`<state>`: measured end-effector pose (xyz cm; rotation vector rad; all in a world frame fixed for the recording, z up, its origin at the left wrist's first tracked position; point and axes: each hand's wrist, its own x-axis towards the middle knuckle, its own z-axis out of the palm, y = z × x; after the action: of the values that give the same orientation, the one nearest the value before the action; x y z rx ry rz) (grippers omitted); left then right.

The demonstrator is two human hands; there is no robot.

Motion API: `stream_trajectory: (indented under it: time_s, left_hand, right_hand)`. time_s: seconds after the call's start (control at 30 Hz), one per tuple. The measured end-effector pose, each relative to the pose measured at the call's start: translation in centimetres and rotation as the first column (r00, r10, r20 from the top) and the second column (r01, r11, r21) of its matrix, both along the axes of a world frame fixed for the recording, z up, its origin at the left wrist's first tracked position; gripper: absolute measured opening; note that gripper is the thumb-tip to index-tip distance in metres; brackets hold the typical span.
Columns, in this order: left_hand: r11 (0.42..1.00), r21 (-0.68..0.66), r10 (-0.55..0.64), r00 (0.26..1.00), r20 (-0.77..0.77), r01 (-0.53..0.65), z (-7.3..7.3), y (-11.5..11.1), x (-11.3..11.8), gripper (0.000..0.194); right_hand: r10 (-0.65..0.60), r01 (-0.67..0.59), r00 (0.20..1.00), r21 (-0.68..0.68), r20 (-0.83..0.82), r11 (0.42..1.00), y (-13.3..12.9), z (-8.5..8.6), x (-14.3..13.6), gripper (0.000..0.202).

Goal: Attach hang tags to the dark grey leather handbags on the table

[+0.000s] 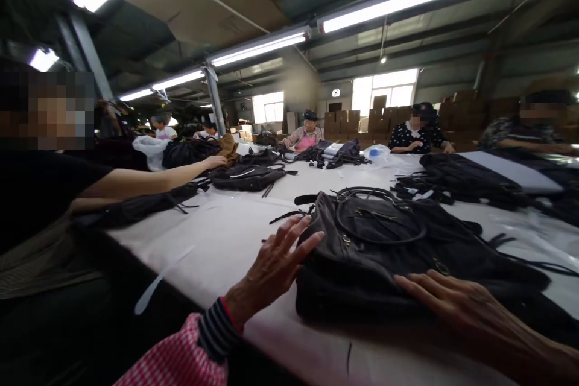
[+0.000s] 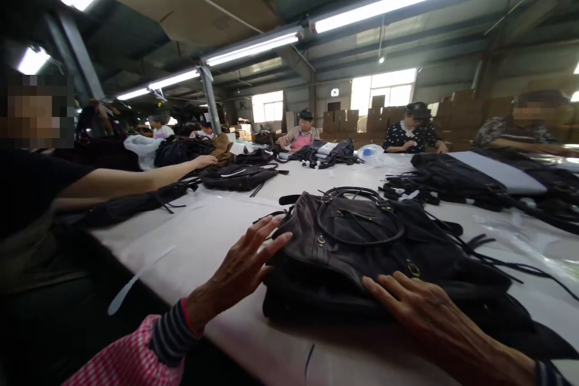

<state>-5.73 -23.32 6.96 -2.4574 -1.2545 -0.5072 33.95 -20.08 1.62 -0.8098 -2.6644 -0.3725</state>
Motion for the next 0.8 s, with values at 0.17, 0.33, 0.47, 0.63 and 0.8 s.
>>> stream_trajectory:
  time_s: [0.17,0.33,0.47,0.63,0.8]
  left_hand:
    - [1.0,0.013,-0.009,0.957,-0.289,0.014,-0.1,-0.2,0.3,0.106]
    - [0.999,0.027,-0.035,0.954,-0.298,0.045,0.5,1.2,-0.3,0.088]
    - [0.996,-0.05,-0.085,0.99,-0.108,0.08,0.1,1.9,-0.3,0.07]
    - [0.979,0.113,-0.163,0.984,-0.076,0.171,-1.8,2.9,-0.7,0.046]
    - [0.955,0.175,-0.198,0.954,-0.224,0.24,0.6,4.3,-0.5,0.044]
  right_hand:
    - [-0.022,0.021,1.0,0.059,0.023,0.998,-0.9,-0.4,-0.4,0.055]
    - [-0.029,0.032,0.999,0.101,-0.023,0.994,-1.1,-1.6,-0.6,0.065]
    - [-0.04,0.049,0.997,0.153,-0.06,0.987,-1.4,-2.1,-0.8,0.078]
    - [-0.049,0.064,0.995,0.173,-0.087,0.983,-1.4,-2.9,-0.7,0.079]
    - [-0.069,0.079,0.994,0.135,-0.079,0.988,-1.5,-3.0,-0.8,0.086]
